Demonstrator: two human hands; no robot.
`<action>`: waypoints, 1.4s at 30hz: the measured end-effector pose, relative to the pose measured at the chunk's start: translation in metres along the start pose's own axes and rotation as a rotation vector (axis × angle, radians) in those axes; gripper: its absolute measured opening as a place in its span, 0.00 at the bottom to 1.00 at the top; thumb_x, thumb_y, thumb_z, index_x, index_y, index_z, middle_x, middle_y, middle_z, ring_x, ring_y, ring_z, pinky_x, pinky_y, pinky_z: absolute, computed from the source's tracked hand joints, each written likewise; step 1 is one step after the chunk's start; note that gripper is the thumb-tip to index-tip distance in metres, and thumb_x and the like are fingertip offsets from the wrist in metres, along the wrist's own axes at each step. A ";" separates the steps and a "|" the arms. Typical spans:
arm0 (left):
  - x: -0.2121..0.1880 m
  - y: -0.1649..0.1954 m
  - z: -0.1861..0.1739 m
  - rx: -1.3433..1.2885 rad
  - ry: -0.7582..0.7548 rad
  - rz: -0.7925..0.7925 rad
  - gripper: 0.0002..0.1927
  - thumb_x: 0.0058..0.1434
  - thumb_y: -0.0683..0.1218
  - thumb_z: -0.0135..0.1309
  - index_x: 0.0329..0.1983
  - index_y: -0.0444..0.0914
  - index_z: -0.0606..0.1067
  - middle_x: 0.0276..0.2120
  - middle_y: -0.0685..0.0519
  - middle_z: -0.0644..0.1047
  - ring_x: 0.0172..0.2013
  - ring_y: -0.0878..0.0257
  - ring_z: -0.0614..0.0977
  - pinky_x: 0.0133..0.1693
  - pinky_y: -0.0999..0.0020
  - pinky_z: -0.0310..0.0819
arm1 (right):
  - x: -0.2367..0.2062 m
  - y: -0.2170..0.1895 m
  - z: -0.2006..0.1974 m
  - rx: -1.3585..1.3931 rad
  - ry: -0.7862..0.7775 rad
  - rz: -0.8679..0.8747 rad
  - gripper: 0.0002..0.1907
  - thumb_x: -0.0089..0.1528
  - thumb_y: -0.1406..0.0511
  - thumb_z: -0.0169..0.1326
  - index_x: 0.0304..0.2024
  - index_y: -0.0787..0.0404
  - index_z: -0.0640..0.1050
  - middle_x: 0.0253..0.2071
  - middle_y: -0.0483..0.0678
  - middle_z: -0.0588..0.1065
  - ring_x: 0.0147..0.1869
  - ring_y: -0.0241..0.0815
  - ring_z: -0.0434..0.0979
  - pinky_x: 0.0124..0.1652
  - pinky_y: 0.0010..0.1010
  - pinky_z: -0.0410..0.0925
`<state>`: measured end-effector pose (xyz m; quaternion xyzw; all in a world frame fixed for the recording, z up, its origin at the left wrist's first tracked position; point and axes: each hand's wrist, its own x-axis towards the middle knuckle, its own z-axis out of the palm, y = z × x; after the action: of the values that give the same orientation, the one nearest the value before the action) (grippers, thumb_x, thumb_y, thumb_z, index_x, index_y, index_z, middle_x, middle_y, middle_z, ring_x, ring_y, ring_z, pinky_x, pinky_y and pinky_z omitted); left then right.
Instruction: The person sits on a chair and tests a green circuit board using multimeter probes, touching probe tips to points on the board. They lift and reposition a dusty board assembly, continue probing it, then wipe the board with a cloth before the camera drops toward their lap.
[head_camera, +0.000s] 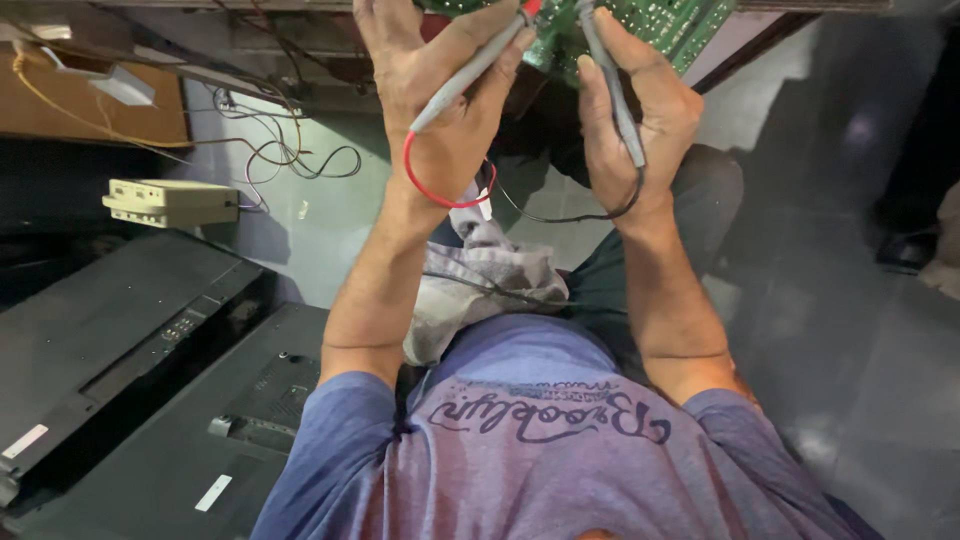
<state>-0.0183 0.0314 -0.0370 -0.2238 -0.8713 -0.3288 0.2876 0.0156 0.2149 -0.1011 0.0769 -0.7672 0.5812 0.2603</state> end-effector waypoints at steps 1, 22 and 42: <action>-0.001 0.000 0.001 -0.003 0.009 0.005 0.12 0.69 0.46 0.69 0.53 0.44 0.82 0.51 0.50 0.75 0.58 0.50 0.71 0.62 0.53 0.60 | 0.000 0.001 0.000 0.006 0.002 -0.022 0.15 0.72 0.74 0.61 0.62 0.68 0.77 0.50 0.53 0.82 0.45 0.33 0.81 0.48 0.22 0.72; -0.002 0.010 0.001 -0.121 0.054 -0.115 0.10 0.68 0.43 0.70 0.50 0.41 0.82 0.52 0.50 0.75 0.55 0.53 0.69 0.56 0.61 0.68 | -0.002 0.000 -0.003 -0.011 -0.006 -0.088 0.15 0.73 0.73 0.61 0.62 0.66 0.77 0.52 0.54 0.82 0.47 0.37 0.83 0.48 0.23 0.73; 0.004 0.014 -0.009 -0.177 0.030 -0.123 0.11 0.69 0.40 0.69 0.51 0.36 0.81 0.51 0.42 0.75 0.59 0.52 0.73 0.57 0.63 0.71 | -0.042 0.031 -0.082 -0.068 0.334 0.119 0.14 0.75 0.76 0.50 0.61 0.64 0.77 0.49 0.49 0.71 0.40 0.35 0.74 0.39 0.24 0.71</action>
<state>-0.0103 0.0354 -0.0225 -0.1893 -0.8465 -0.4249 0.2590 0.0639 0.2935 -0.1326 -0.0751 -0.7356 0.5741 0.3517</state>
